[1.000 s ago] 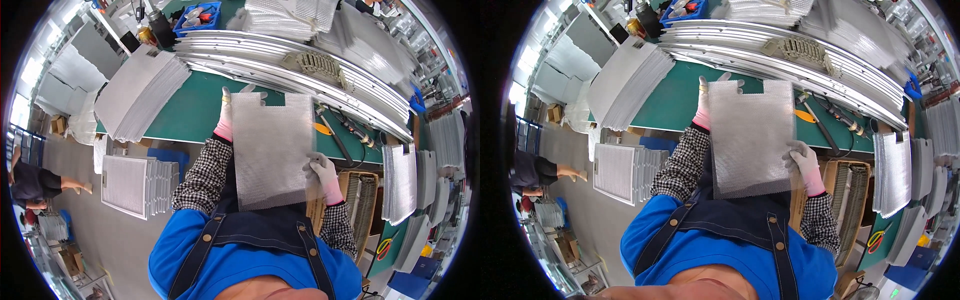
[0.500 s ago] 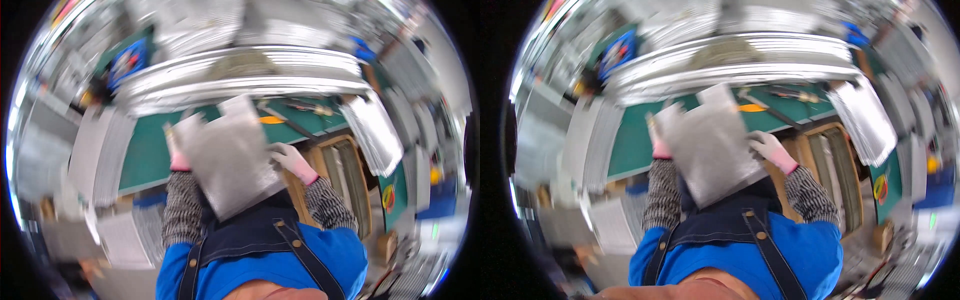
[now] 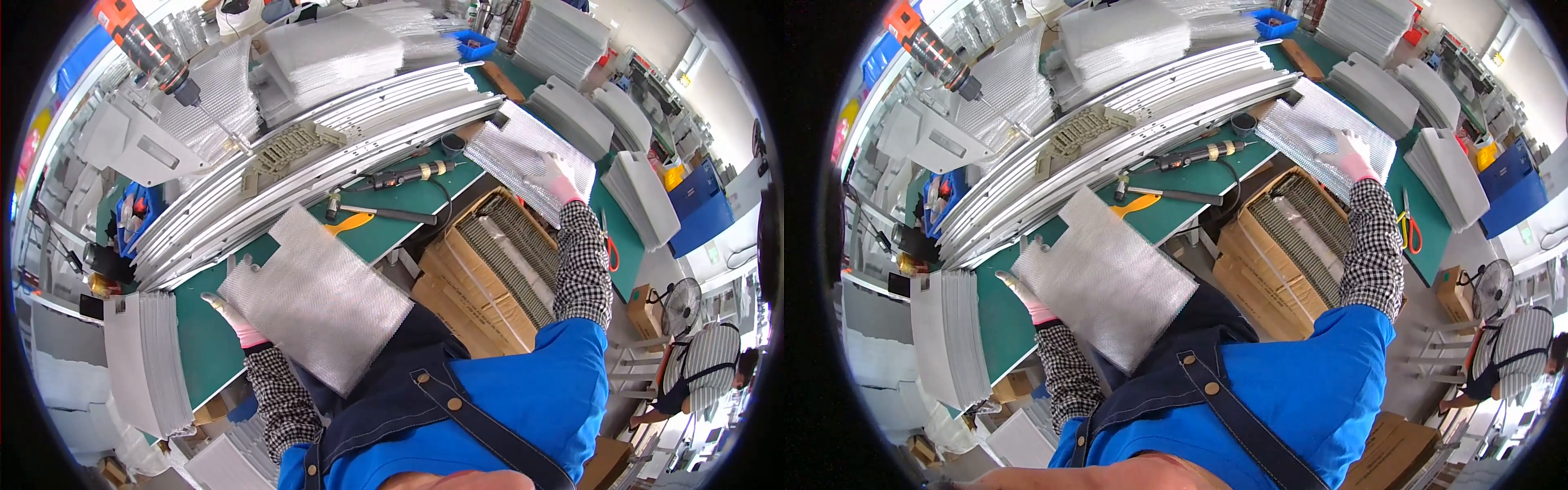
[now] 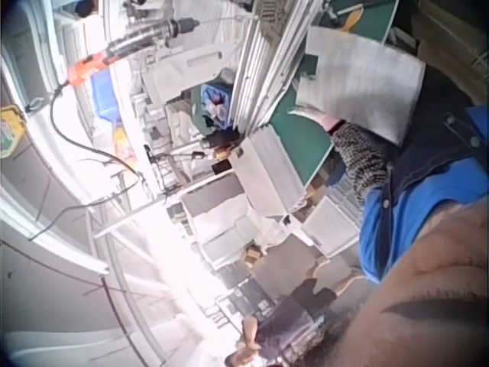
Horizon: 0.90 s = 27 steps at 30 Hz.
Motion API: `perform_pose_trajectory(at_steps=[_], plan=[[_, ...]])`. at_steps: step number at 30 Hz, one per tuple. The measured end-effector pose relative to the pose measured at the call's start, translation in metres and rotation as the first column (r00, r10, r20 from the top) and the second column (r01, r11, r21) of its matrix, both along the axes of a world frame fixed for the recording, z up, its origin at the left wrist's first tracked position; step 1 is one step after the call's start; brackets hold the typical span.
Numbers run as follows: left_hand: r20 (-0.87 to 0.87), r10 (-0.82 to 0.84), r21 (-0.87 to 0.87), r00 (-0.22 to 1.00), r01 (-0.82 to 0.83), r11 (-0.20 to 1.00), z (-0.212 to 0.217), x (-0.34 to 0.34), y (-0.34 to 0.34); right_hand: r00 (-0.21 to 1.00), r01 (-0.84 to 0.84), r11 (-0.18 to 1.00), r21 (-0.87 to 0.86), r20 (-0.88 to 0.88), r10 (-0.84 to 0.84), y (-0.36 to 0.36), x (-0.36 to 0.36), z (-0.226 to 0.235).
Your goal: Assembling and inspecting metal mesh filters in a factory setting.
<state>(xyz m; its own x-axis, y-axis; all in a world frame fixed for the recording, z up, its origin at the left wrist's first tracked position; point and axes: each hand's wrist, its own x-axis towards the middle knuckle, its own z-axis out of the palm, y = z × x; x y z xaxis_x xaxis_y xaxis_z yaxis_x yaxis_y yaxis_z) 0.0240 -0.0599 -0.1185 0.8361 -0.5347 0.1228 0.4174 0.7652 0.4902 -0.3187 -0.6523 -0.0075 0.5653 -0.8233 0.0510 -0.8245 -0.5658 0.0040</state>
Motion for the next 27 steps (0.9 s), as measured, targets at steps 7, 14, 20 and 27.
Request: perform_pose_trajectory(at_steps=[7, 14, 20, 27], plan=[[0.074, 0.074, 0.109, 0.994, -0.082, 0.991, -0.010, 0.005, -0.002, 0.989, -0.129, 0.981, 0.143, 0.095, 0.117, -0.047, -0.014, -0.009], [0.084, 0.025, 0.067, 0.996, -0.030, 0.997, -0.006, 0.000, -0.001, 0.975, -0.216, 0.970, -0.111, -0.081, 0.208, -0.017, -0.014, -0.004], [0.069, 0.099, 0.158, 0.993, -0.109, 0.981, -0.004, -0.002, 0.001, 0.991, -0.127, 0.990, 0.067, -0.019, 0.129, -0.016, -0.007, 0.015], [0.052, 0.067, 0.114, 0.996, -0.072, 0.991, -0.009, 0.002, 0.002, 0.922, -0.373, 0.927, 0.046, 0.131, 0.364, -0.032, -0.018, 0.025]])
